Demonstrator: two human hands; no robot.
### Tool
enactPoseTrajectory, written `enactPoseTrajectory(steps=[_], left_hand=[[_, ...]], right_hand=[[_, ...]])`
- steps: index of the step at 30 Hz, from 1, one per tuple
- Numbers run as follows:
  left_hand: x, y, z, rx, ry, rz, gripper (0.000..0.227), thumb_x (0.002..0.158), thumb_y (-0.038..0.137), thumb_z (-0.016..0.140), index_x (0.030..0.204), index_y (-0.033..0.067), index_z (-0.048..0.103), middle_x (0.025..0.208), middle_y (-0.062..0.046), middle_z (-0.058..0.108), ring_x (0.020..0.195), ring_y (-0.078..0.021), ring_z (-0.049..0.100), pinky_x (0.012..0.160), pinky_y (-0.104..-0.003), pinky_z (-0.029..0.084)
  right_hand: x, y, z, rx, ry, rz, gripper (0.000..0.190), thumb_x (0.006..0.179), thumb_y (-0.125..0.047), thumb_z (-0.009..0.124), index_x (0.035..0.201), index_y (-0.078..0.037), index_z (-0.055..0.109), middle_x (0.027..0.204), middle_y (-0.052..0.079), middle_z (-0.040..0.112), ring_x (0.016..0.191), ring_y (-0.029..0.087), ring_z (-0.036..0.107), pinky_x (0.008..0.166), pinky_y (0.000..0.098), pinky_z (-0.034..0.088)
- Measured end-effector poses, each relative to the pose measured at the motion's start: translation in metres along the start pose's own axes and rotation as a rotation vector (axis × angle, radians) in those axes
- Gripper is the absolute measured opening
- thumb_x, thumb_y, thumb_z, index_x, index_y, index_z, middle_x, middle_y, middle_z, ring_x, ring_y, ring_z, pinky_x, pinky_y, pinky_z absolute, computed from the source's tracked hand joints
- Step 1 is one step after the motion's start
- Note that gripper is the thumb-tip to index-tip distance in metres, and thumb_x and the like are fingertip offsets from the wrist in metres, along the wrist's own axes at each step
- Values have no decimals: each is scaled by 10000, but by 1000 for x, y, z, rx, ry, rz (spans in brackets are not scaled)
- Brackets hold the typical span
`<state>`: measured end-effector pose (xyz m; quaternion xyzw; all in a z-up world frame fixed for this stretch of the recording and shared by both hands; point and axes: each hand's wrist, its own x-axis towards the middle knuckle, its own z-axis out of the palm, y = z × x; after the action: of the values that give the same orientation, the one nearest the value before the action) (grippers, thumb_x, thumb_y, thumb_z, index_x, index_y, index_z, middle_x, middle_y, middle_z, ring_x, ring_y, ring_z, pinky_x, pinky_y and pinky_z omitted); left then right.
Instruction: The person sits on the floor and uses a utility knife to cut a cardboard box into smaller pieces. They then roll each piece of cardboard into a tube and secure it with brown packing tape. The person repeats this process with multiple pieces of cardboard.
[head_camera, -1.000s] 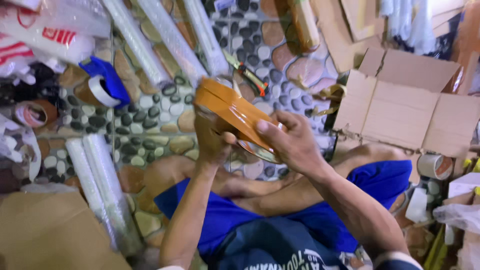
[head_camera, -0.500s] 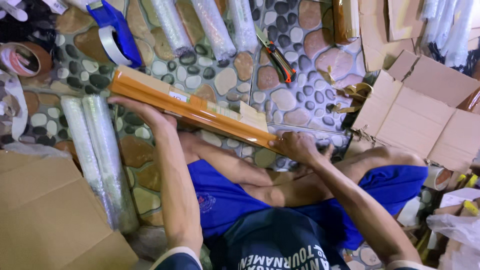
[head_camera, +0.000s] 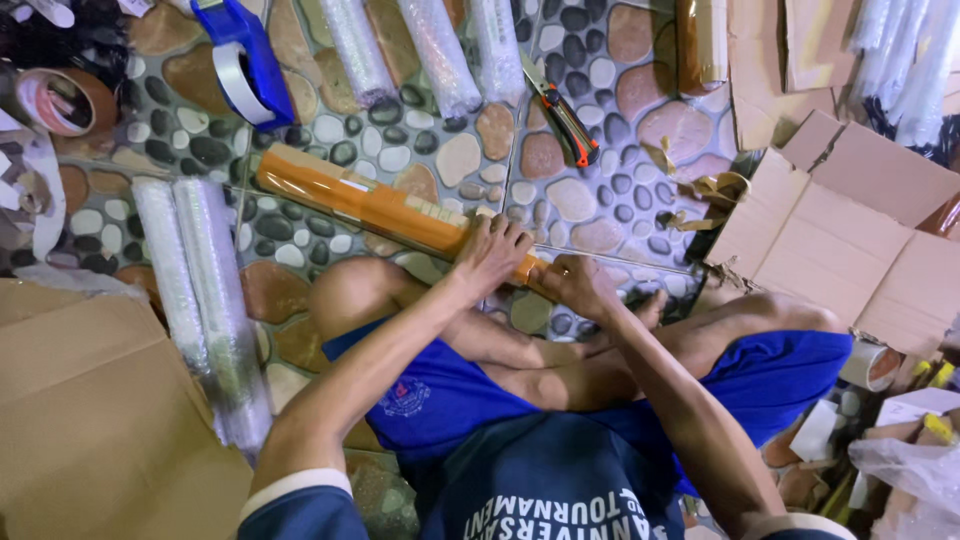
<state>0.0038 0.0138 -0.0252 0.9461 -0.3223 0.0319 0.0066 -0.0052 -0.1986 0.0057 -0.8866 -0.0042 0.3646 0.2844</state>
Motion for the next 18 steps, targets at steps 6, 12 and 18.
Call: enactPoseTrajectory(steps=[6, 12, 18], left_hand=[[12, -30, -144, -724, 12, -51, 657, 569, 274, 893, 1148, 178, 597, 1012, -107, 718, 981, -397, 736, 864, -560, 532], [23, -35, -310, -1435, 348, -8, 666, 687, 170, 901, 1263, 88, 577, 1230, -43, 612, 1140, -179, 603, 993, -299, 468], [0, -64, -204, -1896, 546, -132, 1354, 481, 209, 1075, 1624, 60, 365, 1401, -58, 571, 1228, -151, 562, 1102, -337, 484]], right_hand=[[-80, -16, -154, 434, -163, -210, 336, 818, -269, 769, 1053, -32, 801, 877, 130, 764, 616, 207, 650, 457, 375, 546], [-213, -193, -276, 66, 46, -371, 365, 870, -407, 740, 848, -55, 837, 573, 43, 650, 438, 141, 507, 386, 294, 336], [-134, -175, -166, 685, 169, -414, 255, 879, -265, 809, 748, -56, 744, 439, 51, 540, 362, 107, 517, 328, 229, 374]])
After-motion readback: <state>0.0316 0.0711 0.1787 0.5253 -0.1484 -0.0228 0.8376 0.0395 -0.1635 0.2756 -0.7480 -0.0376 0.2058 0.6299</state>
